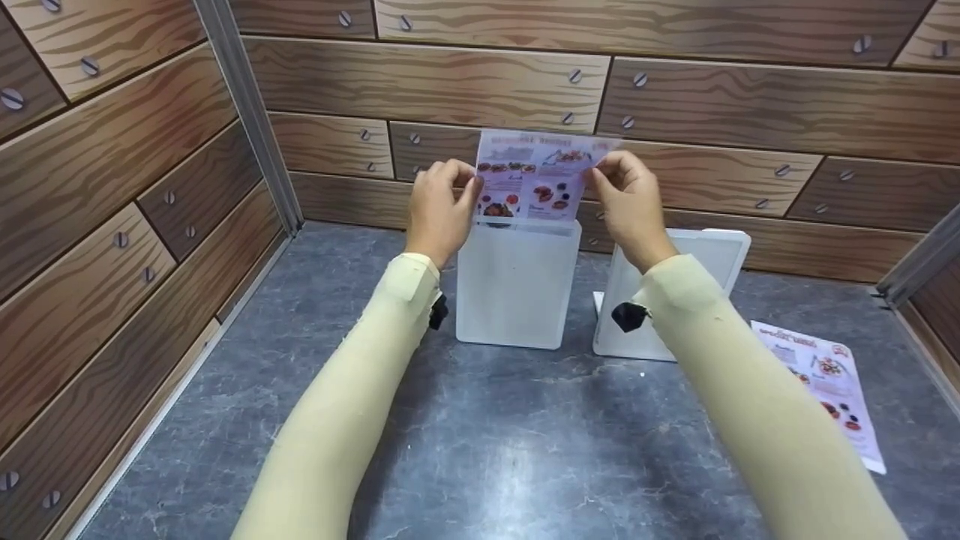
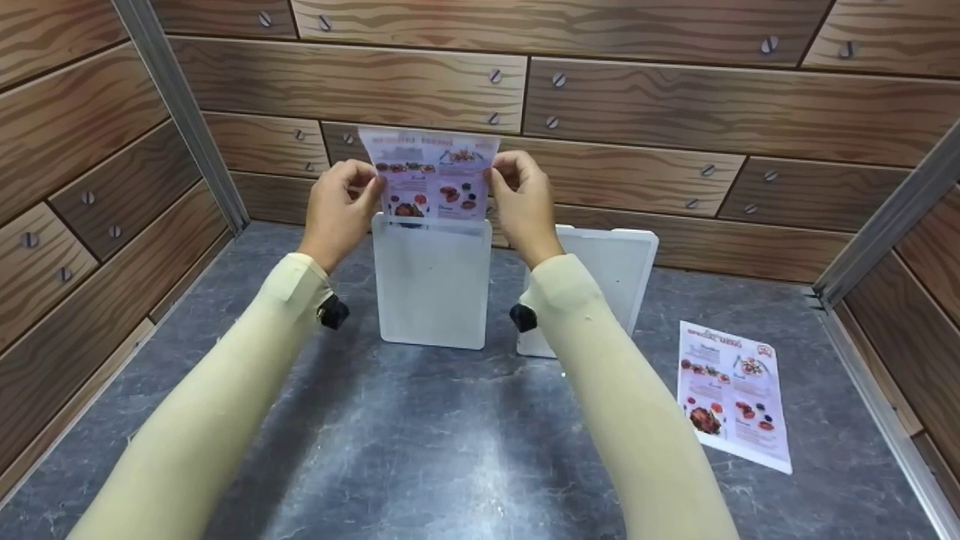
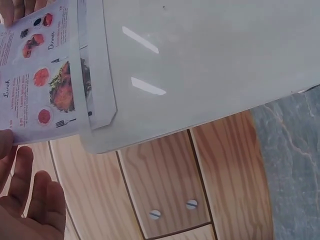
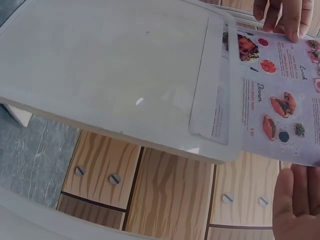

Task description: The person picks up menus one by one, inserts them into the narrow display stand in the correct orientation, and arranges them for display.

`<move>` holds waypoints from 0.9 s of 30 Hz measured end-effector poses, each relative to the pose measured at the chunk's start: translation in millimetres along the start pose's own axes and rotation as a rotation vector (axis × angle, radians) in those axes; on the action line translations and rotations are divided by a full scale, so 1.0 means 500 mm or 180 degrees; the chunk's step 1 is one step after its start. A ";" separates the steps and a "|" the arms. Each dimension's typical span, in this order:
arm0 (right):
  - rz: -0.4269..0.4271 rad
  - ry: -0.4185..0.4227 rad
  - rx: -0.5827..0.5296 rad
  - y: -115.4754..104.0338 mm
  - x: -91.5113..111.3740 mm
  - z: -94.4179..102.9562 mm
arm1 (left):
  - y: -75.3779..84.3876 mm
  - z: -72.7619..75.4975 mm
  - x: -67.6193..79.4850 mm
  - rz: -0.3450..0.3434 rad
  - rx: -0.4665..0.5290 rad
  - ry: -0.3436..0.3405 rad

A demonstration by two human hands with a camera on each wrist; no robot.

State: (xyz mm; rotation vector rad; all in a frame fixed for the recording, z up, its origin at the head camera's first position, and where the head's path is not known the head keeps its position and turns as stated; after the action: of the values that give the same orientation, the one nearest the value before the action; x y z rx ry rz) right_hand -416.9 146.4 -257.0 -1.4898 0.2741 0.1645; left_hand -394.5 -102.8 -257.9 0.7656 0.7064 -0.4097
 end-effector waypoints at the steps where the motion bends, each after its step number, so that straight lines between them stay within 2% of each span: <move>1: -0.0007 0.0026 0.0050 0.003 0.000 0.001 | -0.002 -0.001 0.002 0.0000 -0.0001 0.0007; 4: -0.0061 0.0038 0.0183 0.015 0.000 0.000 | -0.012 -0.006 0.008 0.0048 -0.0013 -0.0029; 8: -0.0099 0.0011 0.0271 0.030 0.002 -0.004 | -0.029 -0.017 0.017 0.0168 -0.0063 -0.0188; 14: -0.0040 0.0088 0.0989 0.038 0.008 -0.008 | -0.047 -0.025 0.027 0.0232 -0.0156 -0.0409; 16: -0.0055 0.0062 0.1127 0.040 0.009 -0.009 | -0.049 -0.025 0.029 0.0258 -0.0170 -0.0447; 20: -0.0129 -0.0037 0.1184 0.040 0.010 -0.010 | -0.045 -0.023 0.027 0.0274 -0.0101 -0.0412; 27: -0.0171 -0.0124 0.1024 0.029 0.010 -0.016 | -0.031 -0.016 0.020 0.0161 -0.0015 -0.0200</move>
State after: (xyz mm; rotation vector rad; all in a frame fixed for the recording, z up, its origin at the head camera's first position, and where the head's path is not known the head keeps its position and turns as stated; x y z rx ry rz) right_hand -416.9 139.1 -272.6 -1.1722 0.2174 0.1009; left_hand -399.9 -108.1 -276.6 0.7614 0.6280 -0.3844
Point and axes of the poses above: each hand's wrist, its own x-axis away from the middle knuckle, its own z-axis out of the back of the hand, y = z × x, the point moved 7 cm from there along -x, towards the middle knuckle, and after that the axes turned 13 degrees about -z, right-handed, at the moved point
